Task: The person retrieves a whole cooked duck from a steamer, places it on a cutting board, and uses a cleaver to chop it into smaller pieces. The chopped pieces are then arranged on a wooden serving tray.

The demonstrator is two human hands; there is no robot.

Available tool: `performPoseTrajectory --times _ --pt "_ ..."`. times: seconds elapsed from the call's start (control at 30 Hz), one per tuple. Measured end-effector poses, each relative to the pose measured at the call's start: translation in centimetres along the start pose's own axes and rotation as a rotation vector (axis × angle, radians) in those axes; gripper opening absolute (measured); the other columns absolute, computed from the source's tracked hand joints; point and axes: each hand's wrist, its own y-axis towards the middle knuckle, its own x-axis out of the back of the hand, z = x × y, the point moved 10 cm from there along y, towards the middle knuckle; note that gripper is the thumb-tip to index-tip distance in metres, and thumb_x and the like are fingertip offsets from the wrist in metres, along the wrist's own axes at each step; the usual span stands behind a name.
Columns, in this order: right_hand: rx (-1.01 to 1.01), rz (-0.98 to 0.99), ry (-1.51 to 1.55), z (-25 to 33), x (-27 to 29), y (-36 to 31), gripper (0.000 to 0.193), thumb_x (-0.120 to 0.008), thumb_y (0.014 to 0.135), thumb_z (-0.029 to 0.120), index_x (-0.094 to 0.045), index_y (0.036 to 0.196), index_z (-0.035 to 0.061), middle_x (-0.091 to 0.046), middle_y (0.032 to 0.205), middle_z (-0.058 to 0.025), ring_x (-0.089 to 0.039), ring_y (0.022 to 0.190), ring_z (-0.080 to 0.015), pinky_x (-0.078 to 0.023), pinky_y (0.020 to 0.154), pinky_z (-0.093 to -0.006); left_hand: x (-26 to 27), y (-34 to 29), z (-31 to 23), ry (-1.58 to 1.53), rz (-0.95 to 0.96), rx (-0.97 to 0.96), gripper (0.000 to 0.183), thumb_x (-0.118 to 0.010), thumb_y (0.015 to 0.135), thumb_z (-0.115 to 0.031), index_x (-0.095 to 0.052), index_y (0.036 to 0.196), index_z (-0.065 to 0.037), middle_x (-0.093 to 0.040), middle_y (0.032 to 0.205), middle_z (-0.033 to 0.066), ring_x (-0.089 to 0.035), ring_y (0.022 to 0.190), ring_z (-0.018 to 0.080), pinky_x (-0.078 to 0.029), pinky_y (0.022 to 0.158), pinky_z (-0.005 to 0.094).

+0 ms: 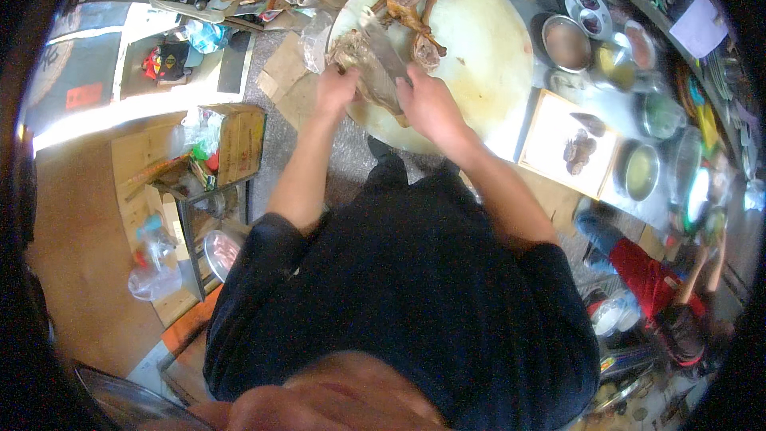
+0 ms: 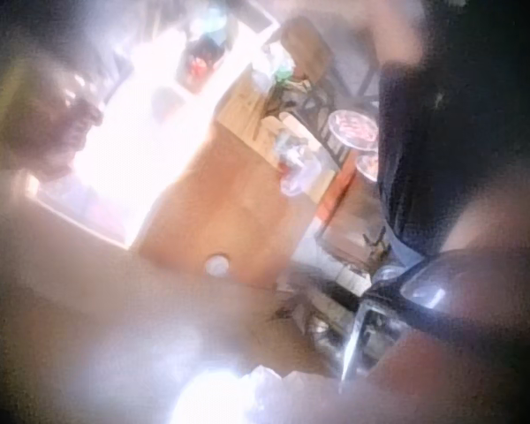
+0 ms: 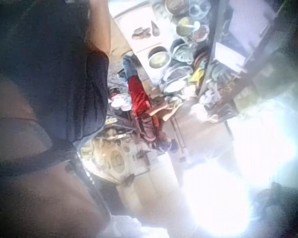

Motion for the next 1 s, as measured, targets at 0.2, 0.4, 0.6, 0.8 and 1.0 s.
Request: performPoseTrajectory --times 0.2,0.4,0.6,0.8,1.0 --pt "0.153 -0.071 -0.171 3.7 -5.4 5.4 0.023 -0.054 0.111 0.024 -0.055 0.111 0.0009 -0.071 0.086 -0.0323 -0.07 0.082 -0.0551 -0.056 0.076 -0.0639 0.9 -3.0 -2.8 -0.225 0.056 0.0 0.039 -0.073 0.096 -0.026 -0.066 0.108 0.011 -0.075 0.093 0.0254 -0.074 0.078 0.0341 -0.057 0.071 0.0468" --pt "0.194 -0.12 -0.309 7.7 -6.4 7.7 0.025 -0.053 0.111 0.026 -0.056 0.107 0.0018 -0.072 0.082 -0.0283 -0.072 0.077 -0.0512 -0.057 0.07 -0.0625 0.8 -1.7 -1.8 -0.231 0.101 -0.068 0.024 -0.069 0.098 -0.013 -0.063 0.108 0.009 -0.072 0.087 0.0167 -0.071 0.071 0.0262 -0.054 0.057 0.0401" --pt "0.398 -0.415 -0.237 11.0 -2.4 6.0 0.024 -0.053 0.112 0.023 -0.055 0.101 0.002 -0.072 0.08 -0.0289 -0.073 0.074 -0.0489 -0.058 0.062 -0.0595 -0.1 -0.8 0.0 -0.269 0.08 -0.1 0.04 -0.07 0.093 -0.024 -0.067 0.116 0.009 -0.076 0.101 0.0322 -0.078 0.093 0.0444 -0.06 0.084 0.0501" --pt "0.29 -0.009 -0.66 1.1 -13.0 10.7 0.028 -0.054 0.11 0.026 -0.058 0.105 -0.0012 -0.073 0.088 -0.0334 -0.073 0.081 -0.0538 -0.058 0.069 -0.0632 0.3 -2.6 -0.5 -0.246 0.085 -0.074 0.029 -0.072 0.095 -0.015 -0.069 0.114 0.007 -0.078 0.099 0.0207 -0.076 0.077 0.0279 -0.061 0.066 0.0407" --pt "0.077 -0.16 -0.314 1.1 -6.6 8.2 0.031 -0.053 0.112 0.029 -0.059 0.107 -0.0016 -0.07 0.088 -0.0372 -0.069 0.087 -0.0582 -0.054 0.08 -0.0665 1.1 -2.8 -0.3 -0.241 -0.111 -0.169 0.025 -0.073 0.093 -0.013 -0.066 0.105 0.009 -0.076 0.088 0.0193 -0.075 0.072 0.0284 -0.059 0.062 0.0411"
